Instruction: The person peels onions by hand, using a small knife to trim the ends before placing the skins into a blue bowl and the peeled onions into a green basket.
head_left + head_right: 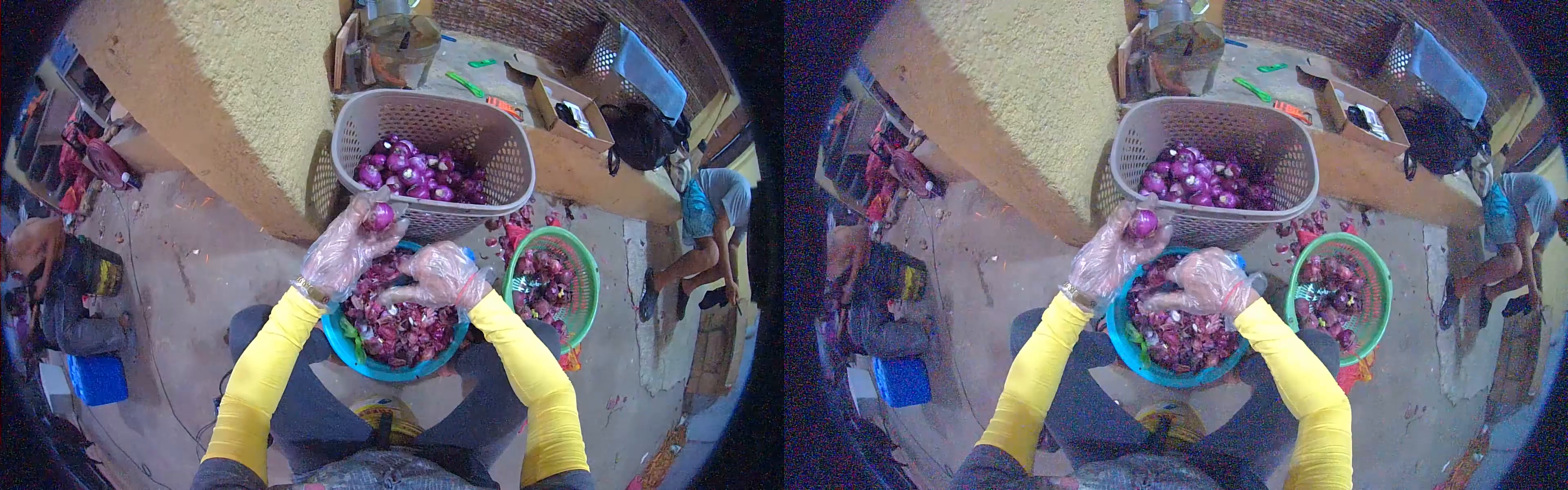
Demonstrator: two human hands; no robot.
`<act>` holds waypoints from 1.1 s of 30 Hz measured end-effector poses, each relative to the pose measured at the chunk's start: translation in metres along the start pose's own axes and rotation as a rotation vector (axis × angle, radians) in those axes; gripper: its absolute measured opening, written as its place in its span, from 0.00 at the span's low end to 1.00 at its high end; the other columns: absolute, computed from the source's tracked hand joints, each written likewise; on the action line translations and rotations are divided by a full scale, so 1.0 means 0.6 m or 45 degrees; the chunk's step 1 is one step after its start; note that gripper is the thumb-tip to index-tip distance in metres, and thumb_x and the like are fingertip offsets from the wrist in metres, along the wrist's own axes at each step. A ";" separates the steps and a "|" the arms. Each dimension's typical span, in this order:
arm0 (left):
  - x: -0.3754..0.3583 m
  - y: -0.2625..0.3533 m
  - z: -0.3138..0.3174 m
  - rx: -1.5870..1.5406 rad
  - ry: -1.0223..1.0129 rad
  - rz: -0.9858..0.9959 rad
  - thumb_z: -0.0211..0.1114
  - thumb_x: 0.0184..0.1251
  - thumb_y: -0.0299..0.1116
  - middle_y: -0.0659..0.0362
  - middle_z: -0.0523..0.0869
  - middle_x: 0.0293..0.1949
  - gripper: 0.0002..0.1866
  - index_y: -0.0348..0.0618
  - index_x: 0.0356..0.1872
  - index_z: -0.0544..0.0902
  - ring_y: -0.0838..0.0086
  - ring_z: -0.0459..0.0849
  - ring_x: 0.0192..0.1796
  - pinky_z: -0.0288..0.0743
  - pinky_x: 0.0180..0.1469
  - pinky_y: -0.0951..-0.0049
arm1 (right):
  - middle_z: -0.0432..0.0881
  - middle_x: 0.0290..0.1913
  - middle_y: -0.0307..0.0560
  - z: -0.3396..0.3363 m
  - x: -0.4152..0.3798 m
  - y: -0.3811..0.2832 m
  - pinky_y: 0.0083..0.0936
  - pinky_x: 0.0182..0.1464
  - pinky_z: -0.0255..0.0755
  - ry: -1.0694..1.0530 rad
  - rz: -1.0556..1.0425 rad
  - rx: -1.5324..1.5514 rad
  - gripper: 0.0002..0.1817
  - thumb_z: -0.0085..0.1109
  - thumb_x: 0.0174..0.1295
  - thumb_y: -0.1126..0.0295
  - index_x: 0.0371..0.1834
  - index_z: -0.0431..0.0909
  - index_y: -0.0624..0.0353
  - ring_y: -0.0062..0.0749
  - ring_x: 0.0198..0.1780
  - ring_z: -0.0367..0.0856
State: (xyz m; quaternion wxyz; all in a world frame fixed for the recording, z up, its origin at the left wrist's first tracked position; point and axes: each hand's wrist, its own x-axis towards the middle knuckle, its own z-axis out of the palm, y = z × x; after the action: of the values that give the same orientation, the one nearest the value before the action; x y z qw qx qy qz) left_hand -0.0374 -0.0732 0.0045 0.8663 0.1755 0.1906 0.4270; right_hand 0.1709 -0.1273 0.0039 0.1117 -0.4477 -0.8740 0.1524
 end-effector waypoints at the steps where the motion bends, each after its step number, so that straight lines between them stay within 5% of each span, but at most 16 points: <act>1: -0.002 -0.001 -0.002 -0.001 0.002 0.001 0.56 0.86 0.39 0.46 0.74 0.71 0.22 0.36 0.71 0.73 0.56 0.76 0.71 0.75 0.76 0.51 | 0.81 0.20 0.60 -0.001 0.000 0.001 0.53 0.34 0.78 -0.015 0.015 0.020 0.40 0.60 0.60 0.24 0.26 0.87 0.55 0.59 0.28 0.85; 7: -0.003 -0.011 -0.007 -0.220 0.005 0.076 0.57 0.86 0.37 0.44 0.69 0.73 0.22 0.36 0.71 0.73 0.52 0.72 0.74 0.71 0.79 0.49 | 0.82 0.22 0.60 0.006 0.004 0.005 0.52 0.36 0.79 -0.010 0.128 0.020 0.42 0.61 0.55 0.21 0.25 0.87 0.56 0.58 0.29 0.86; 12: -0.008 -0.015 0.004 -0.170 0.029 0.037 0.54 0.87 0.32 0.50 0.76 0.70 0.19 0.39 0.72 0.74 0.58 0.77 0.70 0.78 0.74 0.54 | 0.84 0.23 0.59 -0.020 0.007 -0.012 0.50 0.39 0.81 0.022 0.267 -0.067 0.42 0.63 0.55 0.22 0.22 0.86 0.58 0.58 0.31 0.87; 15: -0.013 -0.014 0.000 0.009 -0.028 -0.012 0.55 0.87 0.33 0.52 0.79 0.66 0.20 0.39 0.73 0.74 0.64 0.80 0.66 0.81 0.68 0.60 | 0.87 0.29 0.61 -0.007 0.012 -0.008 0.49 0.42 0.82 0.516 0.471 0.410 0.39 0.71 0.53 0.27 0.36 0.90 0.59 0.59 0.35 0.89; 18: -0.003 -0.033 -0.020 0.438 0.014 0.186 0.55 0.86 0.42 0.52 0.81 0.67 0.22 0.40 0.71 0.75 0.61 0.82 0.66 0.81 0.67 0.61 | 0.89 0.33 0.61 -0.013 0.017 -0.011 0.49 0.44 0.83 0.422 0.615 0.422 0.40 0.70 0.54 0.27 0.43 0.91 0.58 0.58 0.38 0.90; 22: 0.002 -0.039 -0.034 0.059 -0.002 0.046 0.54 0.87 0.40 0.55 0.82 0.65 0.19 0.41 0.69 0.77 0.68 0.83 0.62 0.82 0.61 0.64 | 0.90 0.37 0.61 -0.014 0.024 -0.018 0.48 0.47 0.83 0.464 0.553 0.477 0.39 0.69 0.56 0.27 0.54 0.90 0.50 0.59 0.41 0.90; 33: 0.002 -0.039 -0.014 -0.007 0.039 0.048 0.56 0.87 0.38 0.57 0.85 0.58 0.18 0.42 0.68 0.78 0.72 0.82 0.58 0.82 0.59 0.70 | 0.90 0.36 0.62 -0.009 0.023 -0.012 0.50 0.47 0.83 0.446 0.578 0.401 0.39 0.67 0.58 0.27 0.54 0.90 0.50 0.59 0.41 0.90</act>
State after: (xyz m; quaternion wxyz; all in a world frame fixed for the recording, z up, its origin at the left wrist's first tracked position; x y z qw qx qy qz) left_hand -0.0249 -0.0846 -0.0138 0.8556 0.1703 0.1993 0.4463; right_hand 0.1591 -0.1189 0.0122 0.2914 -0.6277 -0.6852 0.2272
